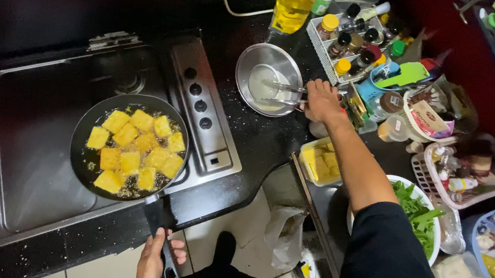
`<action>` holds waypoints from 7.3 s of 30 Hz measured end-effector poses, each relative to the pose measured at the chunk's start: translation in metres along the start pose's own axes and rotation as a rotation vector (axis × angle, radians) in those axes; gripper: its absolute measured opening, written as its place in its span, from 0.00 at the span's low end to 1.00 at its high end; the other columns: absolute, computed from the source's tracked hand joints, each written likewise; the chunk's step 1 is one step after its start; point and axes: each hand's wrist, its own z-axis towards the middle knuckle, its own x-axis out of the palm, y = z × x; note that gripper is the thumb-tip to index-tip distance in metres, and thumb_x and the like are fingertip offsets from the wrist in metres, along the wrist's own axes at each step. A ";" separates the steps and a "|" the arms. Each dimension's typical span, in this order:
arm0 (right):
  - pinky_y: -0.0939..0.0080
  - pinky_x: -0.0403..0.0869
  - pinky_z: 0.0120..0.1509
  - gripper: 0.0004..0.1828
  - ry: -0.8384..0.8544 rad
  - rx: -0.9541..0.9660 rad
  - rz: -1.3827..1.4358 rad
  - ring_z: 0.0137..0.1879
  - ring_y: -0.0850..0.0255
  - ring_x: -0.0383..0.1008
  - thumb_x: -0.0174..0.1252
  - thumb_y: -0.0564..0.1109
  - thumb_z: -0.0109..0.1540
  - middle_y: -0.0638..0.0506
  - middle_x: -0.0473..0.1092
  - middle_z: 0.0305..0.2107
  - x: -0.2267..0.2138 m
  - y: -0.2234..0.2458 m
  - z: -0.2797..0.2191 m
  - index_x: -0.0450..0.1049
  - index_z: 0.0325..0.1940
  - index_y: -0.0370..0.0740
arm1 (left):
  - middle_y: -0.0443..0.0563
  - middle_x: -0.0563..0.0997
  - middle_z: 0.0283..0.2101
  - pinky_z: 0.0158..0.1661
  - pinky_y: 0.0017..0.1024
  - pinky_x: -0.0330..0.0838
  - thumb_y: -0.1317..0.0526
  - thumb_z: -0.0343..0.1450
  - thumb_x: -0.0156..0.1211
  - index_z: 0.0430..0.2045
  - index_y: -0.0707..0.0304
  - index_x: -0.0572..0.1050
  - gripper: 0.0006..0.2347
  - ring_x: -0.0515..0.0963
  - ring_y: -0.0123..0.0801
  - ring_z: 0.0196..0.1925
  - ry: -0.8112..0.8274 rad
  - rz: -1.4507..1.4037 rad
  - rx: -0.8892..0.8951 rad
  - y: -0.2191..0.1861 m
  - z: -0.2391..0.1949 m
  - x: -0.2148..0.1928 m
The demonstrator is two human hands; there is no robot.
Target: The person is frying pieces of tofu in a pan on a stove, flipping them with tongs, and organizing various kitchen items like plates and seasonings.
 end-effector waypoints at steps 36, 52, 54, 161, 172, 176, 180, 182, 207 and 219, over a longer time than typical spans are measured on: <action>0.44 0.60 0.73 0.27 -0.405 -0.683 -0.450 0.58 0.56 0.68 0.60 0.45 0.64 0.57 0.72 0.48 -0.176 0.278 -0.100 0.77 0.68 0.64 | 0.53 0.85 0.35 0.31 0.31 0.74 0.54 0.72 0.56 0.43 0.62 0.74 0.12 0.81 0.31 0.32 0.467 0.137 0.201 0.007 0.013 -0.021; 0.44 0.55 0.79 0.24 -0.463 -1.088 -0.569 0.63 0.60 0.67 0.53 0.47 0.63 0.59 0.71 0.52 -0.155 0.317 -0.029 0.78 0.62 0.65 | 0.53 0.85 0.34 0.27 0.25 0.70 0.58 0.74 0.57 0.42 0.67 0.74 0.10 0.77 0.26 0.27 0.484 0.107 0.253 0.032 0.039 -0.023; 0.43 0.55 0.80 0.24 -0.399 -1.062 -0.499 0.61 0.59 0.67 0.54 0.45 0.63 0.59 0.71 0.48 -0.146 0.314 -0.029 0.79 0.62 0.65 | 0.55 0.85 0.36 0.34 0.24 0.77 0.59 0.73 0.57 0.43 0.68 0.73 0.11 0.83 0.26 0.33 0.508 0.068 0.297 0.028 0.033 -0.023; 0.48 0.74 0.43 0.18 -0.062 -0.472 -0.078 0.33 0.47 0.79 0.67 0.59 0.59 0.44 0.77 0.25 -0.087 0.439 -0.083 0.78 0.33 0.41 | 0.46 0.79 0.33 0.30 0.27 0.73 0.57 0.73 0.60 0.39 0.63 0.77 0.09 0.77 0.28 0.26 0.628 0.406 0.162 0.005 0.039 -0.030; 0.47 0.75 0.42 0.18 -0.082 -0.434 -0.057 0.30 0.48 0.79 0.68 0.59 0.55 0.45 0.76 0.23 -0.080 0.467 -0.083 0.79 0.33 0.41 | 0.46 0.80 0.30 0.26 0.27 0.68 0.56 0.73 0.61 0.40 0.64 0.77 0.10 0.77 0.28 0.24 0.613 0.437 0.218 0.009 0.042 -0.030; 0.46 0.74 0.43 0.20 -0.101 -0.446 -0.070 0.30 0.49 0.79 0.66 0.59 0.57 0.46 0.76 0.25 -0.082 0.465 -0.081 0.78 0.36 0.40 | 0.47 0.81 0.31 0.27 0.27 0.70 0.55 0.72 0.60 0.41 0.63 0.77 0.11 0.79 0.28 0.25 0.599 0.475 0.190 0.001 0.034 -0.030; 0.45 0.73 0.42 0.22 -0.005 -0.375 -0.023 0.31 0.48 0.78 0.64 0.62 0.63 0.45 0.75 0.26 -0.097 0.457 -0.083 0.77 0.40 0.40 | 0.49 0.82 0.32 0.28 0.27 0.70 0.56 0.73 0.61 0.41 0.68 0.76 0.12 0.80 0.28 0.26 0.601 0.465 0.167 -0.001 0.034 -0.030; 0.45 0.73 0.43 0.21 -0.065 -0.399 -0.038 0.33 0.48 0.78 0.65 0.61 0.62 0.45 0.75 0.28 -0.101 0.447 -0.087 0.77 0.42 0.40 | 0.49 0.81 0.32 0.28 0.28 0.73 0.57 0.72 0.61 0.41 0.68 0.76 0.12 0.79 0.29 0.26 0.618 0.412 0.151 0.009 0.044 -0.030; 0.48 0.67 0.48 0.30 -0.187 -0.499 -0.082 0.44 0.51 0.74 0.70 0.56 0.53 0.48 0.73 0.35 -0.096 0.418 -0.149 0.76 0.55 0.43 | 0.50 0.79 0.27 0.21 0.25 0.70 0.59 0.72 0.64 0.37 0.64 0.78 0.08 0.77 0.26 0.20 0.596 0.389 0.258 0.022 0.055 -0.033; 0.46 0.69 0.46 0.12 -0.234 -0.358 -0.126 0.39 0.51 0.77 0.65 0.54 0.60 0.50 0.73 0.31 -0.089 0.363 -0.118 0.77 0.41 0.47 | 0.50 0.83 0.31 0.22 0.23 0.70 0.54 0.72 0.62 0.42 0.61 0.79 0.11 0.82 0.28 0.25 0.615 0.465 0.198 0.018 0.055 -0.037</action>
